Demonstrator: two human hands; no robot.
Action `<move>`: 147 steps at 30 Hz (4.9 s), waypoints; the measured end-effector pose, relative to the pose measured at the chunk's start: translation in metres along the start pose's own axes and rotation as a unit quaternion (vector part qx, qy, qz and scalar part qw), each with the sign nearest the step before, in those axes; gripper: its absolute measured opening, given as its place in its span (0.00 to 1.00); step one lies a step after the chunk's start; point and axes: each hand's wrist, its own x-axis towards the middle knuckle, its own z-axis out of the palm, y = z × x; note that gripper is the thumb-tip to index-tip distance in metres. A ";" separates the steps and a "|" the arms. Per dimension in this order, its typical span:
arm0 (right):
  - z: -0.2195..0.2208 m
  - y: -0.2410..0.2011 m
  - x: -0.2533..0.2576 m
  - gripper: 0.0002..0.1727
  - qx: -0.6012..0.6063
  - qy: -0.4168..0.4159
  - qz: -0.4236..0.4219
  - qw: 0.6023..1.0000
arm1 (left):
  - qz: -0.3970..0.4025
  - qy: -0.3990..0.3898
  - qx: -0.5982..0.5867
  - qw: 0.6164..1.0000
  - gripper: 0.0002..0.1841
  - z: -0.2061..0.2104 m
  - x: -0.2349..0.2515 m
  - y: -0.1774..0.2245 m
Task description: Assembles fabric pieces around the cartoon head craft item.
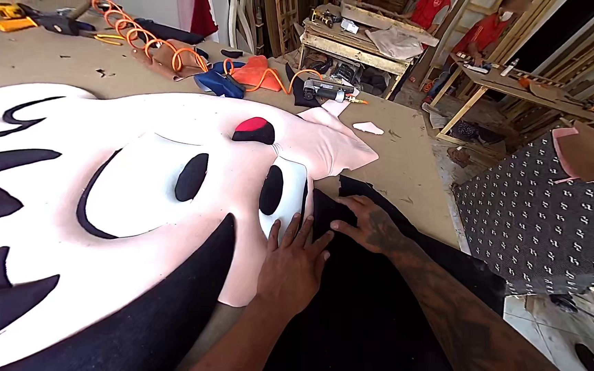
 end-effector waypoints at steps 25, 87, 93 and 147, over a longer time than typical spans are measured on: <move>-0.021 0.054 0.023 0.18 0.008 -0.056 0.372 0.926 | -0.004 -0.004 -0.018 1.000 0.25 -0.003 -0.001 0.001; -0.007 -0.095 -0.143 0.52 -0.022 -0.020 -0.049 0.998 | 0.021 0.038 -0.149 0.988 0.18 -0.025 0.008 -0.032; 0.010 -0.100 -0.145 0.59 -0.073 -0.036 -0.065 0.995 | 0.020 0.042 -0.145 0.988 0.18 -0.023 0.007 -0.031; 0.004 -0.125 -0.174 0.81 -0.145 -0.068 -0.086 0.983 | 0.092 -0.158 -0.009 0.983 0.43 -0.079 -0.201 -0.049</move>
